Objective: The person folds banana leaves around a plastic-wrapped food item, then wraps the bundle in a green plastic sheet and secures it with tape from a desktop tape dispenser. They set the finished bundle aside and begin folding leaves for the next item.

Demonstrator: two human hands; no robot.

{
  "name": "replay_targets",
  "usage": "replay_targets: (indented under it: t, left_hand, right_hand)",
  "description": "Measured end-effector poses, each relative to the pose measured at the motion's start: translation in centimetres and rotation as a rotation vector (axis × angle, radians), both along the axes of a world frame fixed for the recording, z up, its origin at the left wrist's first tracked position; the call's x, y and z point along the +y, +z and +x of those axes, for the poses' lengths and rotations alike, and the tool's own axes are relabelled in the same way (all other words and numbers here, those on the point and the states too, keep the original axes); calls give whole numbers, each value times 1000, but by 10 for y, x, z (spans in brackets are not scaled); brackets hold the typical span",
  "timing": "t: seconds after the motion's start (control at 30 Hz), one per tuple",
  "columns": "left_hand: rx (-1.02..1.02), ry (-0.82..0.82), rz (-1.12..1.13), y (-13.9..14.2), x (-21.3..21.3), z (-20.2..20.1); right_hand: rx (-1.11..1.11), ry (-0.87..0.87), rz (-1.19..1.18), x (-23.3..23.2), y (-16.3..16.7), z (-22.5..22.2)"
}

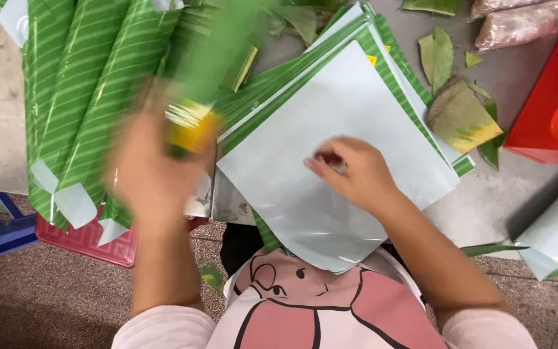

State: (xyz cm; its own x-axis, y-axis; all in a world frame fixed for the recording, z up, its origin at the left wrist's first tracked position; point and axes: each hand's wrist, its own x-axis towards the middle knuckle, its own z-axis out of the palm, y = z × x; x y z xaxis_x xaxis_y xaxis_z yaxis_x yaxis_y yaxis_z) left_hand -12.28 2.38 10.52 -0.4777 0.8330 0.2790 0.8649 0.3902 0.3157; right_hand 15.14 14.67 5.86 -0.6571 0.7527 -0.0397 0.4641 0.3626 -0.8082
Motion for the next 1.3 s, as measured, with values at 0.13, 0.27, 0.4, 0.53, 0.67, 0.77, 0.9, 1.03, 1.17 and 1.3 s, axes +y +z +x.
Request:
replay_targets:
  t: [0.13,0.27,0.4,0.53,0.67,0.77,0.9,1.03,1.17,1.3]
  left_hand:
    - [147,359,-149,19,17,-76]
    - [191,325,-256,-6,20,-112]
    - [207,261,-170,-25,0,-126]
    - [256,138,-37,-40,-17,-107]
    - [100,39,34,-49,-22,-76]
    - [83,7,74,-45,-19,-65]
    - [45,33,233,-32,-12,-62]
    - [-132,-35,355,-29,-7,-55]
    - [-713,-100,322,-48,4,-36]
    - [-1109,-126,283,-83,22,-15]
  right_hand:
    - [107,28,413,18,-32,-61]
    - [108,127,757,51,-73,-141]
    - [-179,86,900,69,-96,-197]
    - [-313,238,730,95,-101,-204]
    - [-265,313,600,128,-92,-187]
    - [-259,310,518,142,-81,-173]
    - [-206,364,801,131,-78,-170]
    - [-275,303,818,117,-89,-187]
    - [-449,465,769,136,-99,-192]
    - [-384,458,831,144,-102,-185]
